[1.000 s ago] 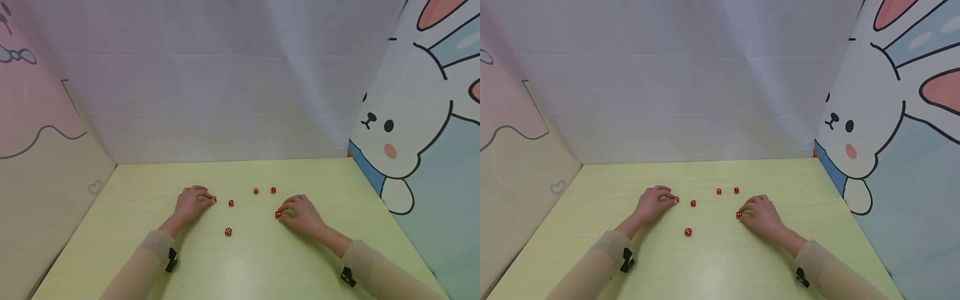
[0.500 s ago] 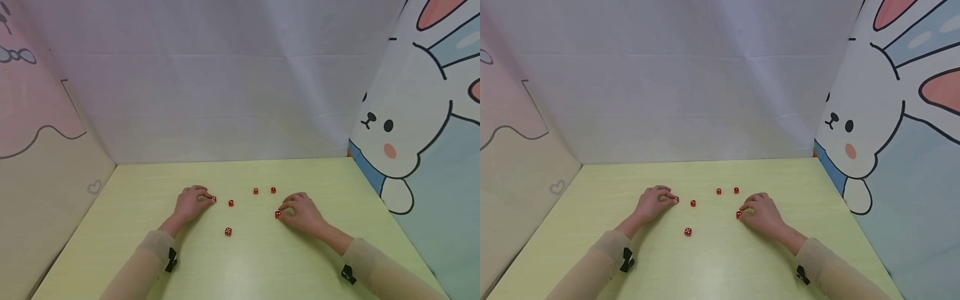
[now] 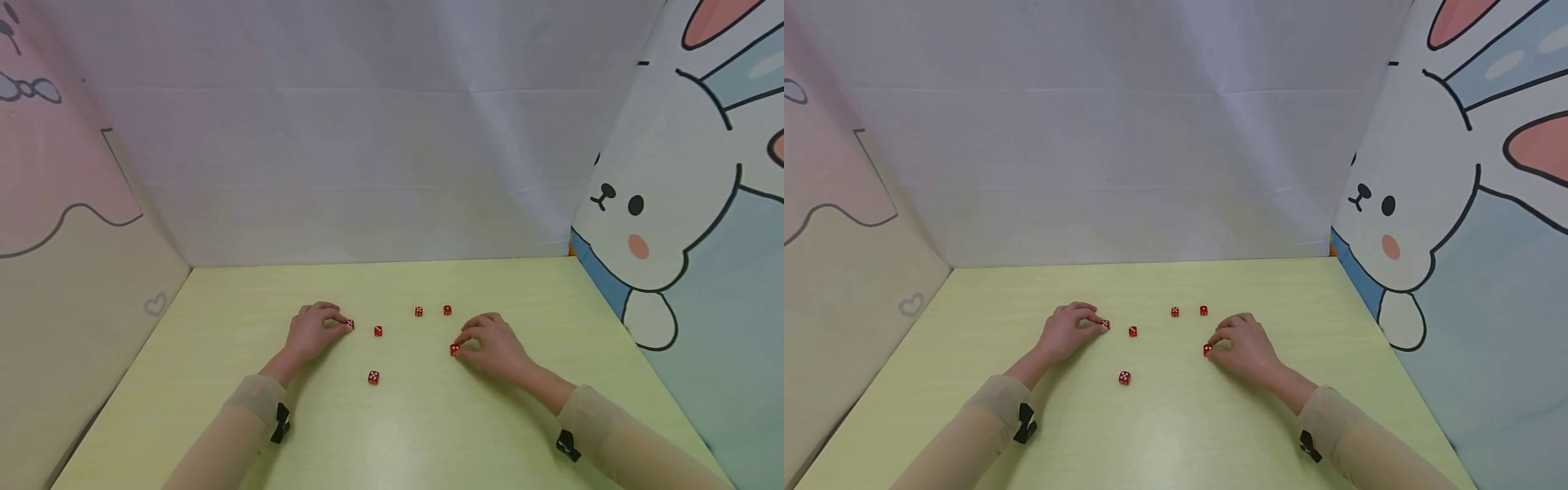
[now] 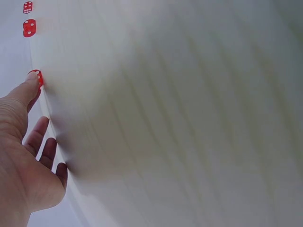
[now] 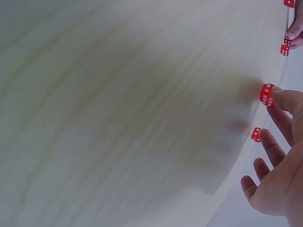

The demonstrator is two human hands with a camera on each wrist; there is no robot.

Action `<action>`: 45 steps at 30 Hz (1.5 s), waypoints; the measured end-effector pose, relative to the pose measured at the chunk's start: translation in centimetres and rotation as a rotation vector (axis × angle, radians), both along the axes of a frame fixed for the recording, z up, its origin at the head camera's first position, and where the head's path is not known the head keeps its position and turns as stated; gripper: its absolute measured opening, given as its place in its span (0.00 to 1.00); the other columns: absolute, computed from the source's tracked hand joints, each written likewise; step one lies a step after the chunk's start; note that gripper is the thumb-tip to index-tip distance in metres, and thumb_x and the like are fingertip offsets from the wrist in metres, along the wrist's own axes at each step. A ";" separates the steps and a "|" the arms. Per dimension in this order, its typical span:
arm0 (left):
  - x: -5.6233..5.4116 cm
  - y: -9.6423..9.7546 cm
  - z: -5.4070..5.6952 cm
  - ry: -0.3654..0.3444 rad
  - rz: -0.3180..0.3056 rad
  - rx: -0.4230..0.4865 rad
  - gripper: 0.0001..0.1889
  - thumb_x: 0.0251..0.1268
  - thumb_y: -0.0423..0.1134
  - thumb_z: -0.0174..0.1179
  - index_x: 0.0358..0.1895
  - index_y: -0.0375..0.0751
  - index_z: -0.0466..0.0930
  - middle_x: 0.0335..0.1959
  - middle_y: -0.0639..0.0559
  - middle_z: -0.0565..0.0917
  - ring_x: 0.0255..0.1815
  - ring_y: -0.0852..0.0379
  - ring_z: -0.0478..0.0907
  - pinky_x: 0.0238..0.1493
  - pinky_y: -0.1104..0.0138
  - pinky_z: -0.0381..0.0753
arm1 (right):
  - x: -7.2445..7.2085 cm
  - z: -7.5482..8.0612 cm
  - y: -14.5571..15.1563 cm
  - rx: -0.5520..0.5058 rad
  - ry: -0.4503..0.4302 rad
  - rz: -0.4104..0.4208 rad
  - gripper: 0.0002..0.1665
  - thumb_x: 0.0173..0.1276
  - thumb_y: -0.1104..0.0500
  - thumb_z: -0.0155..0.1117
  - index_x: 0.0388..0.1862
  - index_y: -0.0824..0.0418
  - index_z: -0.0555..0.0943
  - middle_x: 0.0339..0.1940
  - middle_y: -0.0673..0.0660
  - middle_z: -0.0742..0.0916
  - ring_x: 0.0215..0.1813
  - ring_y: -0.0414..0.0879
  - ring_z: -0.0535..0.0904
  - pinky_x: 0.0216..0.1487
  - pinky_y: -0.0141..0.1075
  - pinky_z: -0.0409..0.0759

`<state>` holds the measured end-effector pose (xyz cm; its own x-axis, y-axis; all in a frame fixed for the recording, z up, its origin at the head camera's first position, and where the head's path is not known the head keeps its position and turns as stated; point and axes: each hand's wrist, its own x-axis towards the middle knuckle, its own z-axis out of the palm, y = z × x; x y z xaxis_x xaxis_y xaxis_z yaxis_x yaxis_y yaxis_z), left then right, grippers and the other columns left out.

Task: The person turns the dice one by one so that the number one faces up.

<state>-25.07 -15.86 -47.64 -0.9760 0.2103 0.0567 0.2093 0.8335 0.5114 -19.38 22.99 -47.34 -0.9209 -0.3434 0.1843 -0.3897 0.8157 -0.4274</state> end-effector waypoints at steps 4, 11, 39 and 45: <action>0.0 0.0 0.0 0.002 -0.001 -0.001 0.12 0.67 0.52 0.69 0.45 0.51 0.91 0.64 0.46 0.79 0.66 0.35 0.68 0.66 0.39 0.62 | 0.1 0.1 0.0 0.004 0.016 0.006 0.06 0.60 0.52 0.79 0.37 0.48 0.92 0.49 0.51 0.86 0.60 0.58 0.73 0.61 0.58 0.71; -0.1 0.0 0.0 0.000 -0.001 -0.006 0.12 0.67 0.52 0.69 0.45 0.50 0.91 0.64 0.46 0.79 0.66 0.35 0.69 0.66 0.39 0.62 | 0.1 0.1 0.0 0.047 0.038 0.020 0.06 0.61 0.52 0.79 0.37 0.48 0.92 0.48 0.50 0.86 0.60 0.57 0.73 0.60 0.57 0.72; 0.1 -0.1 0.3 0.002 -0.004 -0.010 0.12 0.67 0.51 0.69 0.45 0.49 0.91 0.63 0.44 0.79 0.65 0.34 0.69 0.65 0.38 0.63 | -0.2 1.0 -0.1 -0.247 -0.090 -0.048 0.07 0.64 0.53 0.77 0.41 0.50 0.91 0.52 0.53 0.85 0.64 0.59 0.70 0.66 0.57 0.68; 0.0 -0.1 0.2 0.006 -0.005 -0.017 0.11 0.67 0.51 0.69 0.44 0.50 0.91 0.64 0.45 0.80 0.66 0.33 0.69 0.65 0.37 0.63 | -0.5 0.9 -0.1 -0.409 -0.154 -0.050 0.07 0.66 0.54 0.76 0.42 0.50 0.91 0.48 0.48 0.88 0.60 0.53 0.76 0.66 0.56 0.67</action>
<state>-25.10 -15.96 -47.47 -0.9746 0.2162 0.0584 0.2163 0.8411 0.4958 -19.89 22.93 -46.43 -0.9621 -0.2246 0.1549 -0.2601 0.5835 -0.7693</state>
